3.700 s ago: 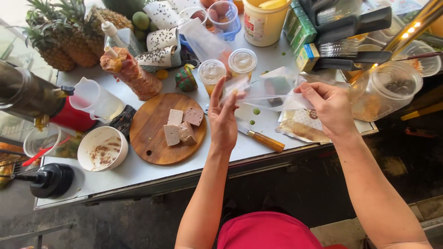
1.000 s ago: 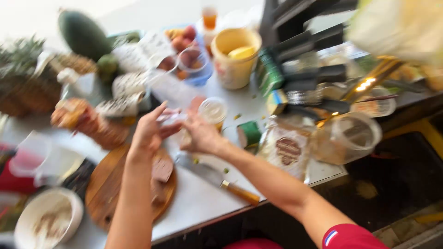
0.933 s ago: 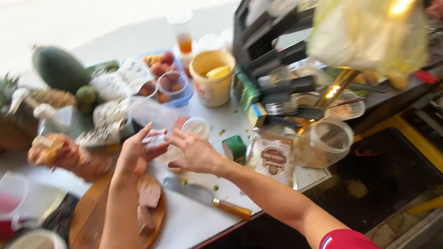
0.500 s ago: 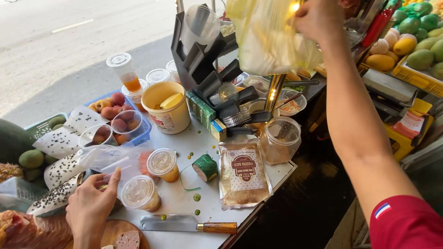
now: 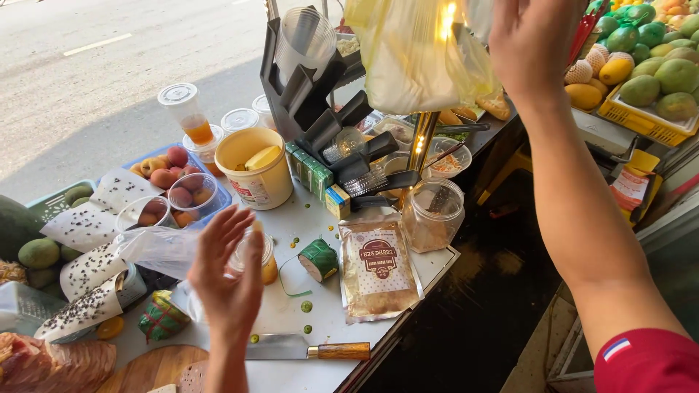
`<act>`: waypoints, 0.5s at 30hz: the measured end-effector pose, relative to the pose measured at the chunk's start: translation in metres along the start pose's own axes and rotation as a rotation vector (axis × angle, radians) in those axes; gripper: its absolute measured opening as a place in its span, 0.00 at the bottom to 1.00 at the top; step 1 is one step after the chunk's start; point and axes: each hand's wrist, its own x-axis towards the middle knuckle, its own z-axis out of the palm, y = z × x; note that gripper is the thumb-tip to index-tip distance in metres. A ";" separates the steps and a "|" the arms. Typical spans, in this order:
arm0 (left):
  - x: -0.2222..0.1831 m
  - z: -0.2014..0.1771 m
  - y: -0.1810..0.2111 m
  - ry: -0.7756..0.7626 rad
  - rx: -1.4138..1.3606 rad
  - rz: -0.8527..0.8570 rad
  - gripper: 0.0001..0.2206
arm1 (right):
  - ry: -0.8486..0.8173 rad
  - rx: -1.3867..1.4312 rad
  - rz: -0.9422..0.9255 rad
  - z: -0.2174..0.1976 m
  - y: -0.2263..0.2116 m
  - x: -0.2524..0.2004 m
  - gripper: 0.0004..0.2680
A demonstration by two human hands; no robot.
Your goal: Preparing a banh mi sandwich with various fillings and preparing iced drinks at a food stall.
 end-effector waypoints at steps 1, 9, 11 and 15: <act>0.002 0.013 -0.001 -0.100 -0.098 -0.054 0.22 | -0.183 0.292 0.145 -0.038 -0.043 0.020 0.04; -0.011 0.066 -0.008 -0.373 -0.524 -0.040 0.57 | -1.045 1.248 0.436 -0.076 -0.169 -0.040 0.09; -0.025 0.064 -0.022 -0.501 -0.808 -0.168 0.52 | -1.149 1.449 0.563 -0.062 -0.167 -0.064 0.09; -0.075 0.053 -0.048 -0.703 -0.906 -0.528 0.27 | -1.144 1.519 0.759 -0.044 -0.183 -0.084 0.08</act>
